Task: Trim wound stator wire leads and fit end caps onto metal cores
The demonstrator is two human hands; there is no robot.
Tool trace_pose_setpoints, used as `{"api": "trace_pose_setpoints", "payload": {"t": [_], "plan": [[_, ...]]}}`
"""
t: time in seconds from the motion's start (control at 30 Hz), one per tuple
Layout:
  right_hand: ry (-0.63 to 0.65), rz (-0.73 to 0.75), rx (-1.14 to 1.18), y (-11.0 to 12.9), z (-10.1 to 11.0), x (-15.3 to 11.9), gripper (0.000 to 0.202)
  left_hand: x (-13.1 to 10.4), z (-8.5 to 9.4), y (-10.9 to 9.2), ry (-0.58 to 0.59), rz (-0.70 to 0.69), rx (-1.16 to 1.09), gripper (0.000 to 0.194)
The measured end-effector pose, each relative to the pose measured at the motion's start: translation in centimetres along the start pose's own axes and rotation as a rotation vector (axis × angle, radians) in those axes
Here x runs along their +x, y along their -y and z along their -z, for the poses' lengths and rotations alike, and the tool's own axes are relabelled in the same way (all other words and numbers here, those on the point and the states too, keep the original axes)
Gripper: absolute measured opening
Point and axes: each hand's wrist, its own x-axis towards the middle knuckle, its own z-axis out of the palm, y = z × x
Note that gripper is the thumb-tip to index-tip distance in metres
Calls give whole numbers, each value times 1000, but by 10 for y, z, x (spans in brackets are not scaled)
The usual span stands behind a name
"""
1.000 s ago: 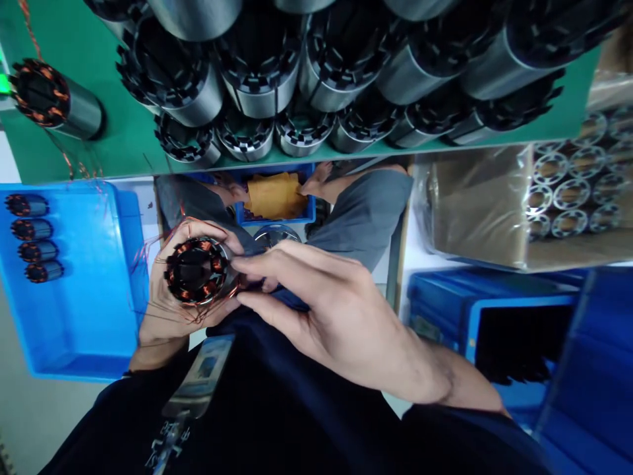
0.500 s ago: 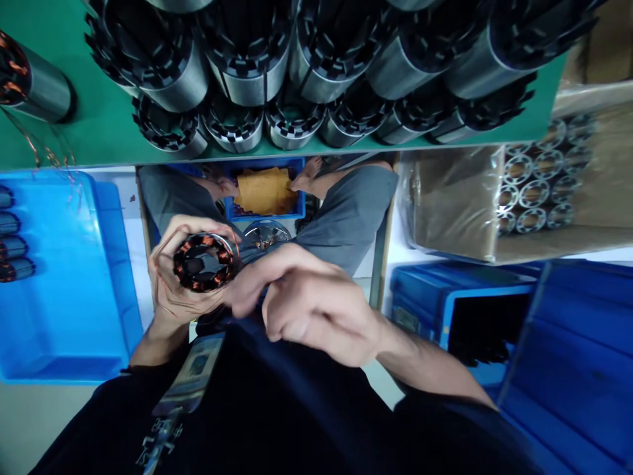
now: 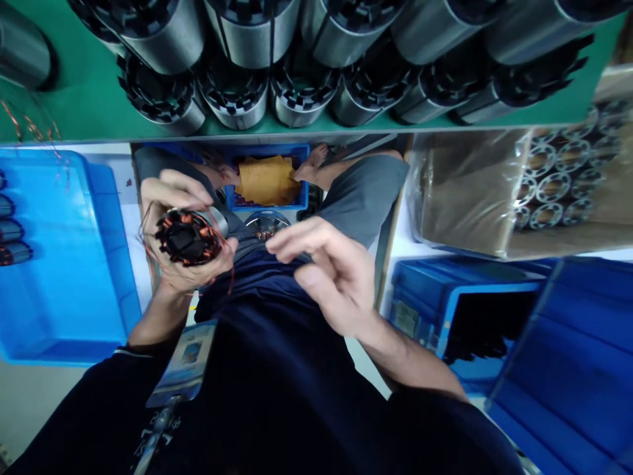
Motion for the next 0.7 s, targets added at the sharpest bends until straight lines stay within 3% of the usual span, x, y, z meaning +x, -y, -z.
{"api": "trace_pose_setpoints", "payload": {"t": [0.07, 0.13, 0.23, 0.33, 0.4, 0.47, 0.53, 0.57, 0.63, 0.7], "plan": [[-34, -158, 188, 7, -2, 8, 30, 7, 5, -7, 21, -357, 169, 71], [-11, -249, 329, 13, -9, 17, 36, 11, 8, -10, 109, -557, 307, 62], [35, -360, 468, 17, -14, 26, 40, 9, 10, -5, 164, -516, 314, 63], [81, -424, 625, 12, -13, 21, 35, 1, 9, 3, 152, -481, 235, 85], [100, -445, 709, 4, -15, 12, 33, -5, 5, 3, 239, -253, 52, 90], [77, -455, 767, -8, -23, 2, 34, -11, -2, -1, 317, 148, -260, 77], [17, -436, 763, -19, -32, -5, 34, -18, -12, -5, 282, 551, -583, 71], [-12, -413, 739, -23, -36, -7, 31, -21, -18, -7, 240, 685, -709, 74], [-39, -333, 652, -28, -38, -7, 21, -24, -29, -6, 157, 837, -858, 80], [-37, -202, 524, -28, -34, -1, 13, -26, -37, -3, 110, 866, -916, 82]]}}
